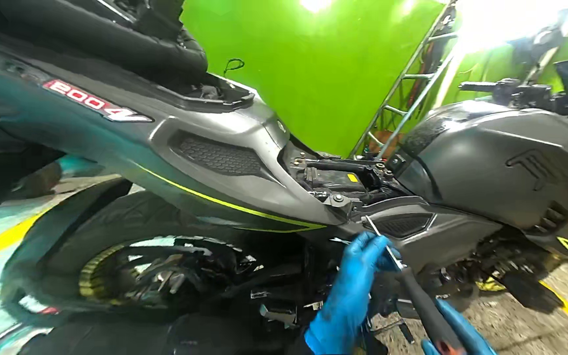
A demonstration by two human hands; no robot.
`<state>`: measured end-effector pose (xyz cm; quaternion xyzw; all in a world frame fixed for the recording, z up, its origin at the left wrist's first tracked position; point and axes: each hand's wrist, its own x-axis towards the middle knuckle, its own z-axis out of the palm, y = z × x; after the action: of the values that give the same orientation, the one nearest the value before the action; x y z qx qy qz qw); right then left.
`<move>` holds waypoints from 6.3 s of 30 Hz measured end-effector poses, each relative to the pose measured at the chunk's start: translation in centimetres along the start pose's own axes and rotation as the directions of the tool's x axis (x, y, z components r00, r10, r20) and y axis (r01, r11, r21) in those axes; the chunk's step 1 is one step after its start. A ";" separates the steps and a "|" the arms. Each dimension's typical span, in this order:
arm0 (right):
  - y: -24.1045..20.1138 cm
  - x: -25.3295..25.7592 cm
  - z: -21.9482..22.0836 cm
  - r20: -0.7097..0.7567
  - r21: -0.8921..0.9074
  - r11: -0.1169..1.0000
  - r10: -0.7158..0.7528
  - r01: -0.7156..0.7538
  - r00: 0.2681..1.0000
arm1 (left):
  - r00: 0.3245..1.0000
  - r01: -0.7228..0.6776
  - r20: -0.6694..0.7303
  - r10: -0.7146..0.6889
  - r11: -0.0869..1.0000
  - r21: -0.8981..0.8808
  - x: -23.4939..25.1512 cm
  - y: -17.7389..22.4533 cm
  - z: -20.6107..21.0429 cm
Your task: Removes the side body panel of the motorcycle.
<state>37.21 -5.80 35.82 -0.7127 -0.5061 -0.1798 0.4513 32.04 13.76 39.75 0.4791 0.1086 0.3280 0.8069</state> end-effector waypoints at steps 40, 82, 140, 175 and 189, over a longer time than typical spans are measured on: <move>-9.1 0.5 4.4 -0.181 -0.487 0.828 0.214 -0.276 0.960 | 0.960 0.277 0.038 -0.277 0.921 -0.275 0.7 3.1 -2.6; -9.3 1.9 4.5 -0.075 -0.018 0.841 0.539 -0.541 0.839 | 0.971 0.206 -0.059 -0.231 0.939 -0.277 0.6 3.4 -1.2; -7.9 -0.5 0.8 0.169 0.324 0.659 0.666 -0.679 0.727 | 0.994 0.088 0.065 -0.086 0.996 -0.029 -0.7 -0.3 -1.2; 4.3 -12.4 5.9 0.434 0.699 -0.102 0.847 -0.708 0.306 | 0.832 0.554 -0.083 -0.549 0.811 0.184 -3.4 -14.6 -2.0; 4.5 -12.6 3.9 0.303 0.529 0.268 0.827 -0.805 0.474 | 0.784 0.620 -0.119 -0.609 0.776 0.113 0.3 -17.9 -3.2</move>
<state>35.05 -10.02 22.70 -0.6784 -0.0879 0.2389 0.6892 38.32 10.36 22.97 0.4624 0.3132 0.0557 0.8277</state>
